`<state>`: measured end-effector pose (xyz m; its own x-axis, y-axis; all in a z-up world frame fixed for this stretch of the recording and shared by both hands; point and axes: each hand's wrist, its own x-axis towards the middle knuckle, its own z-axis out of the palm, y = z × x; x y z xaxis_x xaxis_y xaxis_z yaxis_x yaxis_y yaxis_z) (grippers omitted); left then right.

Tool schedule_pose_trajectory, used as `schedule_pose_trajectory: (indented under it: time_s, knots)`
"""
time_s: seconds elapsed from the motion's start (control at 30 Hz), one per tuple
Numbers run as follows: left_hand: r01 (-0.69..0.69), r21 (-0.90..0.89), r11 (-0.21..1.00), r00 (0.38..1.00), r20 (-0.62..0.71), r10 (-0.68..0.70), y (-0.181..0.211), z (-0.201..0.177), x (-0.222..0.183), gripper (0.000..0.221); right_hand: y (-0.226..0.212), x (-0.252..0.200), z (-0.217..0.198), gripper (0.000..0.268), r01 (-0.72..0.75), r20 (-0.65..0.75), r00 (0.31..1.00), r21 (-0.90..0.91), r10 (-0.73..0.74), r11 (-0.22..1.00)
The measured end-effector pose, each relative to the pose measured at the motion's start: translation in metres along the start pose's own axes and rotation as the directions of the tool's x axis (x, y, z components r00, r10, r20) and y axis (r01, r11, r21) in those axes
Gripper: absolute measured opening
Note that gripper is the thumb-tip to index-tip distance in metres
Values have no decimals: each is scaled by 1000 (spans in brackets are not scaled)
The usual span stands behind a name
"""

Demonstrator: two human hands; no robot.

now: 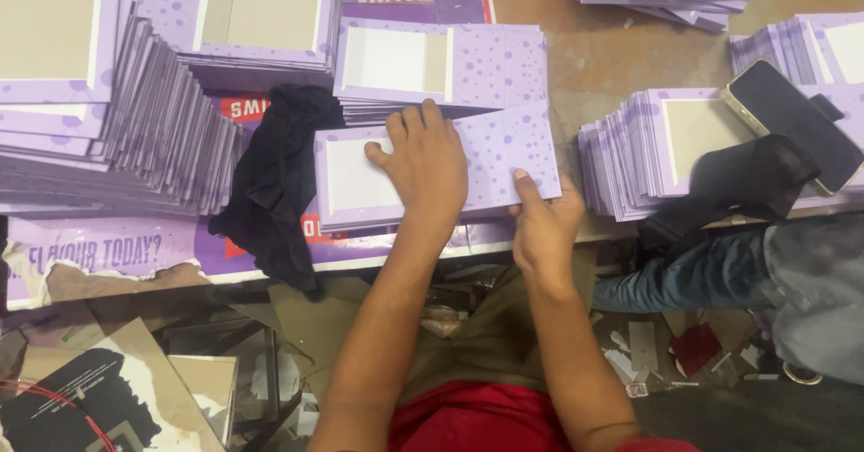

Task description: The person folds purple printed paper sheets in half and stacks them on a table. They repeatedly pick up sheets, fold them, and place them into a growing pile while another person works nearby.

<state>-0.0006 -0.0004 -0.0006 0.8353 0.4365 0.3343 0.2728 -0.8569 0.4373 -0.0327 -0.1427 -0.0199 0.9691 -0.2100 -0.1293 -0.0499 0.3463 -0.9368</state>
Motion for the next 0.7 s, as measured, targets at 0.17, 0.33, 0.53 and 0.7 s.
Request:
schedule_pose_trajectory:
  time_s: [0.17, 0.33, 0.53, 0.7]
  knots:
    - [99, 21, 995, 989, 112, -100, 9, 2, 12, 29, -8, 0, -4, 28, 3, 24, 1000, -5, -3, 1000]
    - [141, 27, 990, 985, 100, -143, 20, 2, 18, 44, 1, 1, -4, 30, 104, 18, 994, 1, -104, 995]
    - [104, 48, 993, 994, 41, -106, 24, -10, -27, 68, 4, -1, 1, 32, 134, -28, 991, 2, -134, 991]
    - [146, 42, 988, 978, 144, -151, 14, -9, -50, 69, 1, -3, -3, 31, 135, 6, 991, -48, -135, 990]
